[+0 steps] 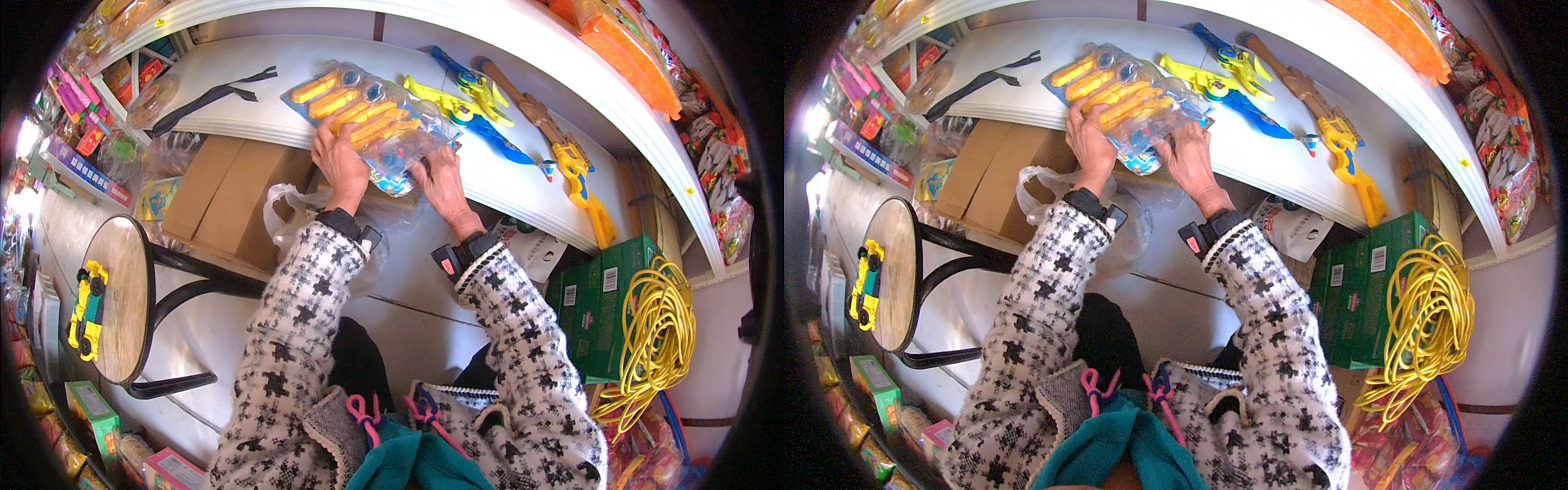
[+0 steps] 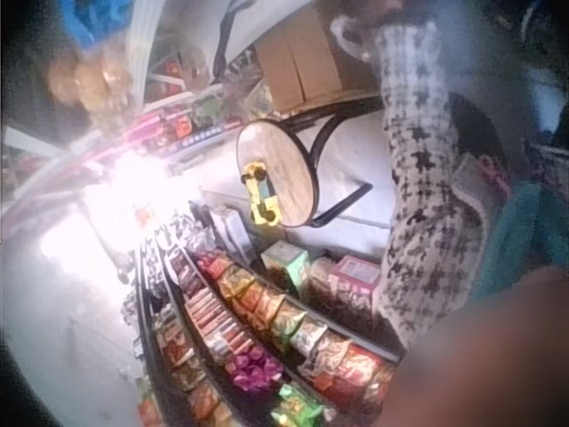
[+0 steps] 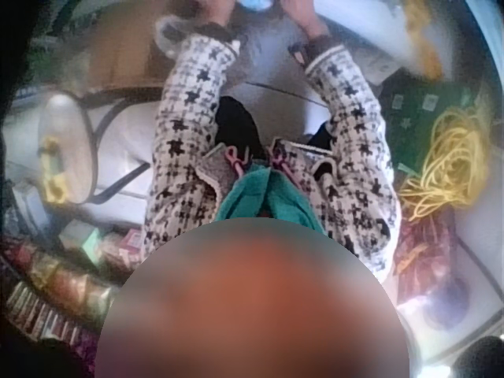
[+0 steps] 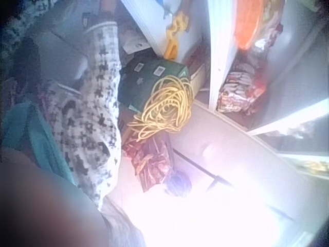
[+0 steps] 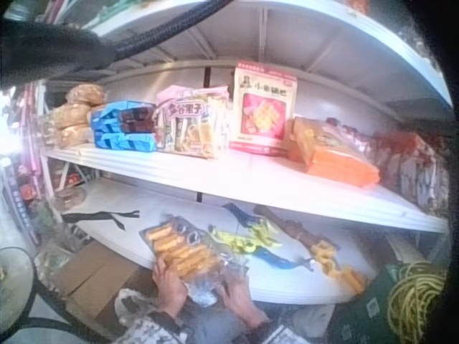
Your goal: The person assembles a yellow and blue toy vehicle by attaching wheels and a body part, then places it on a stool. They then open a blister pack of yellow toy guns, remove one, attach a blue circular accessory, and place it back in the packaging. Finally, they pick up a larger yellow and blue toy gun and attach a blue blade accessory.
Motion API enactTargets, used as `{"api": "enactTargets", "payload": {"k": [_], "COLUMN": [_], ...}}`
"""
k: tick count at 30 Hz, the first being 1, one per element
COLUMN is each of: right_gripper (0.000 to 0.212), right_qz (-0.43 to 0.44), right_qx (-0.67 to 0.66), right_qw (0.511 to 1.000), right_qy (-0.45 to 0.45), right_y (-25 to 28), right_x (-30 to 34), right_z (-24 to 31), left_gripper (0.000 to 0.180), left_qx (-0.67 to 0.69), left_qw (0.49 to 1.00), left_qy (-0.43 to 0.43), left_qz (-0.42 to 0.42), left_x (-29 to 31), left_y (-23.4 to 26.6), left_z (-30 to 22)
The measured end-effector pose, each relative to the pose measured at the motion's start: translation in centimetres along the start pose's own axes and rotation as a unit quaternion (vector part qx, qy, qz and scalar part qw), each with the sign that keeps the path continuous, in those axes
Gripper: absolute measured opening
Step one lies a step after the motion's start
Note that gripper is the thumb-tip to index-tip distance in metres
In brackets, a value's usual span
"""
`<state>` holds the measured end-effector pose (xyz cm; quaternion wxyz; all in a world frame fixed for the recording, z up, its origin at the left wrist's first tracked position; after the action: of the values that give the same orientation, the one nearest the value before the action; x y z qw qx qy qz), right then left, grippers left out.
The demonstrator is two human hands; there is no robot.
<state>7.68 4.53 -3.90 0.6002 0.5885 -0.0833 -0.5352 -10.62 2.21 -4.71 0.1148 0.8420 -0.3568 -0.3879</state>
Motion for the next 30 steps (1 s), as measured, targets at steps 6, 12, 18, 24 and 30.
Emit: {"api": "enactTargets", "payload": {"k": [6,12,18,24,30], "right_gripper": [0.043,0.033,0.031,0.028,0.027], "right_qz": [0.033,-0.015,-0.034,-0.078,-0.055], "right_qx": [0.045,0.073,-0.007,-0.108,-0.102], "right_qw": [0.998,0.995,0.982,0.971,0.968], "right_qy": [0.039,-0.067,-0.185,-0.197,-0.224], "right_y": [-0.3,-2.2,-2.1,-1.9,-1.9], "right_x": [0.1,-1.1,-2.4,-2.8,-3.7], "right_z": [0.7,1.8,1.4,0.5,-0.4], "left_gripper": [0.044,0.044,0.045,0.043,0.04], "left_qx": [0.007,-0.004,-0.001,0.002,-0.001], "left_qw": [0.999,0.999,0.999,0.999,0.999], "left_qy": [0.008,0.012,0.01,0.025,0.022], "left_qz": [-0.032,-0.04,-0.044,-0.035,-0.034], "left_x": [0.1,0.0,-0.1,-0.2,-0.4], "left_y": [-0.1,0.0,-0.2,-0.2,0.2], "left_z": [-0.2,-0.1,0.1,-0.1,-0.5]}}
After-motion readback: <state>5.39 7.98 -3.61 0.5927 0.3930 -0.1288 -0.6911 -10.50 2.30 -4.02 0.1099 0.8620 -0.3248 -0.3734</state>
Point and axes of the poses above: each hand's wrist, its own x-axis away from the middle knuckle, its own y-axis out of the back of the hand, z = x × y, the point moved 4 cm from there along -x, towards the middle knuckle, and after that the axes turned 9 degrees about x, right-handed, at the moved point
